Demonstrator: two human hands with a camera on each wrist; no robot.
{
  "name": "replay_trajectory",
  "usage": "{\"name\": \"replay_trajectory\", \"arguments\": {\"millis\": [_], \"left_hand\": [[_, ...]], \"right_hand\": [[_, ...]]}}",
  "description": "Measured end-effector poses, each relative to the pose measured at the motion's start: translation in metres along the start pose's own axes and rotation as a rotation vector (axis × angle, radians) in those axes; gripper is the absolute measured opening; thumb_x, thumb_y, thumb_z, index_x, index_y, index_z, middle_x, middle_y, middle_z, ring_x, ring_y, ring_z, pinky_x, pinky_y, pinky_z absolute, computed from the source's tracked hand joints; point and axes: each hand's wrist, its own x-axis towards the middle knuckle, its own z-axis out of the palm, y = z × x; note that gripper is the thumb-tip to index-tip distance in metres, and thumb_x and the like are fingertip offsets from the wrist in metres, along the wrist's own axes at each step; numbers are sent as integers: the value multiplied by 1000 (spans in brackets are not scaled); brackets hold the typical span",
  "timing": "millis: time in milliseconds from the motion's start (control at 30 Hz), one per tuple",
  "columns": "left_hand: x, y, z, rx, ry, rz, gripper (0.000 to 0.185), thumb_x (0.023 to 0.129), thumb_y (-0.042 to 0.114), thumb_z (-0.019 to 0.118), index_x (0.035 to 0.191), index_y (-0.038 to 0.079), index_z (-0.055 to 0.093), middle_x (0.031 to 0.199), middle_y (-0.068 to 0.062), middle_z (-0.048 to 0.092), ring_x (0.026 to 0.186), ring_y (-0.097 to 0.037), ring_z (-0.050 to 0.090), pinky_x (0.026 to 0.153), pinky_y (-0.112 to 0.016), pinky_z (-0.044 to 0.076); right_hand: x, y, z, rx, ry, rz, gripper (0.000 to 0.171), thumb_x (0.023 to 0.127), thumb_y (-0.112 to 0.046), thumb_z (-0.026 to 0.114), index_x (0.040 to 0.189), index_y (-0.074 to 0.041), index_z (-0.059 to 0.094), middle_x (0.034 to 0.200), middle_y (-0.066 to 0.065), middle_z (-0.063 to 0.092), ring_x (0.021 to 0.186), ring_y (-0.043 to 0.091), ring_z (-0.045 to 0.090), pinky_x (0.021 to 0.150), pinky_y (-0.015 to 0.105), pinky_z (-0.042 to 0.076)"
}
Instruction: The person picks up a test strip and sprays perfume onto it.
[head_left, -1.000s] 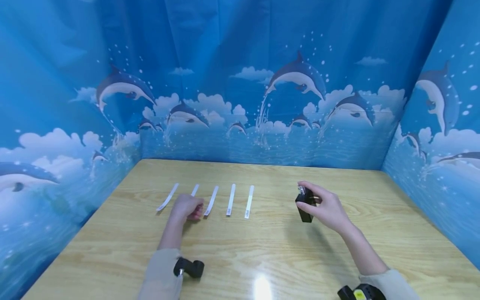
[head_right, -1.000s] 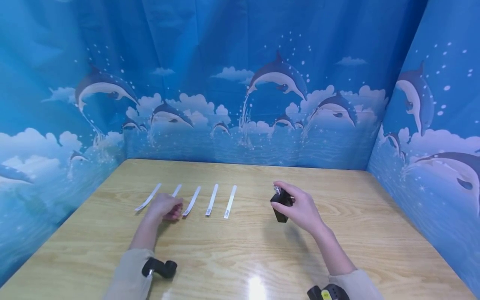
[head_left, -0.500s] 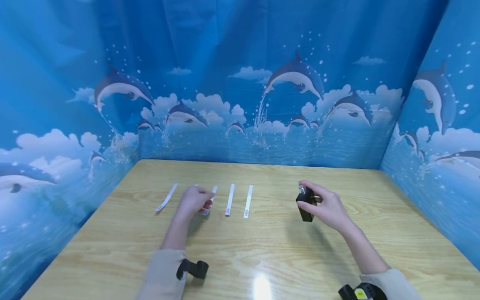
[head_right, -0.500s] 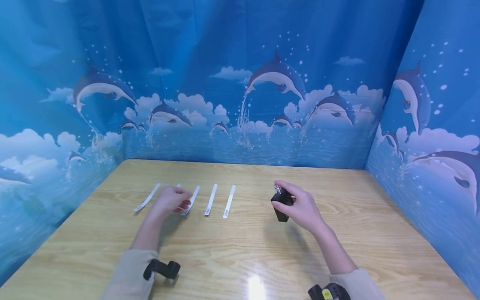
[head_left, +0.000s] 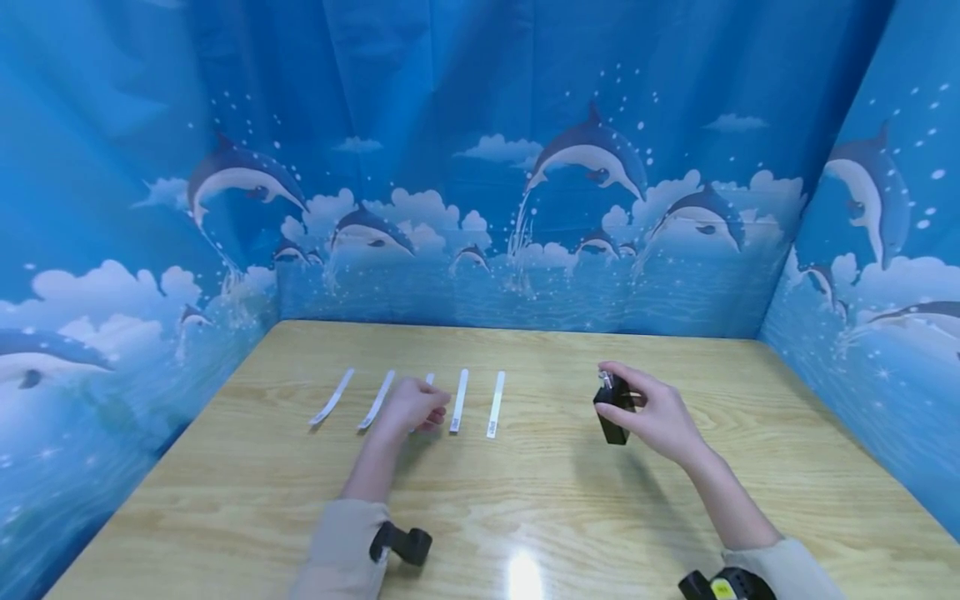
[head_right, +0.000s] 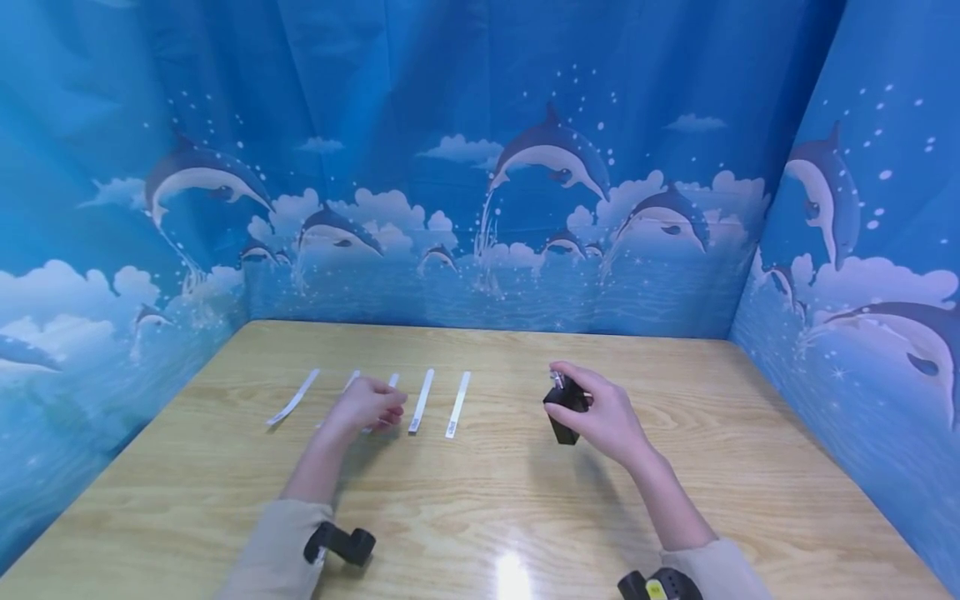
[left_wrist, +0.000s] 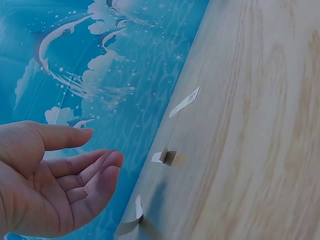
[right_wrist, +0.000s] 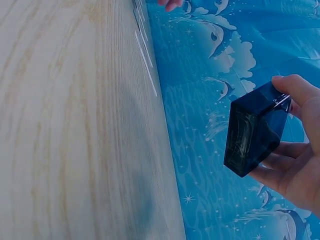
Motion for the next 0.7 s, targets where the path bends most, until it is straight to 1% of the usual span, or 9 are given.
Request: {"name": "replay_trajectory", "arguments": {"millis": [200,367,533,700], "left_hand": [[5,-7,4,-29,12,-13,21,85,5,62,96,-13,64,70,-15,63,52,-13,57,53,-28,54],[7,-12,9,-87,7,-59,19,84,3,62,94,-13,62,67,-14,61,49,-14,55,52,-28,54],[7,-15,12,-63,1,-75,18,83,1,61,93,-13,62,66,-14,61,50,-14,57,54,-27,55],[7,-16,16,-63,-2,-81,17,82,-1,62,93,-14,60,66,-14,60,50,-14,58,55,-27,55]], "right_hand": [[0,2,0,-8,6,-13,56,83,-28,70,133,-14,50,131,15,51,111,33,53,84,47,50],[-1,2,0,-15,-7,-27,57,83,-25,71,134,-12,49,131,15,50,112,34,52,84,48,50],[-2,2,0,-13,-13,-31,57,83,-24,70,134,-11,49,132,15,50,113,34,51,85,48,49],[-2,3,0,-18,-6,-45,55,83,-23,71,133,-11,50,131,16,51,112,34,52,84,48,49]]}}
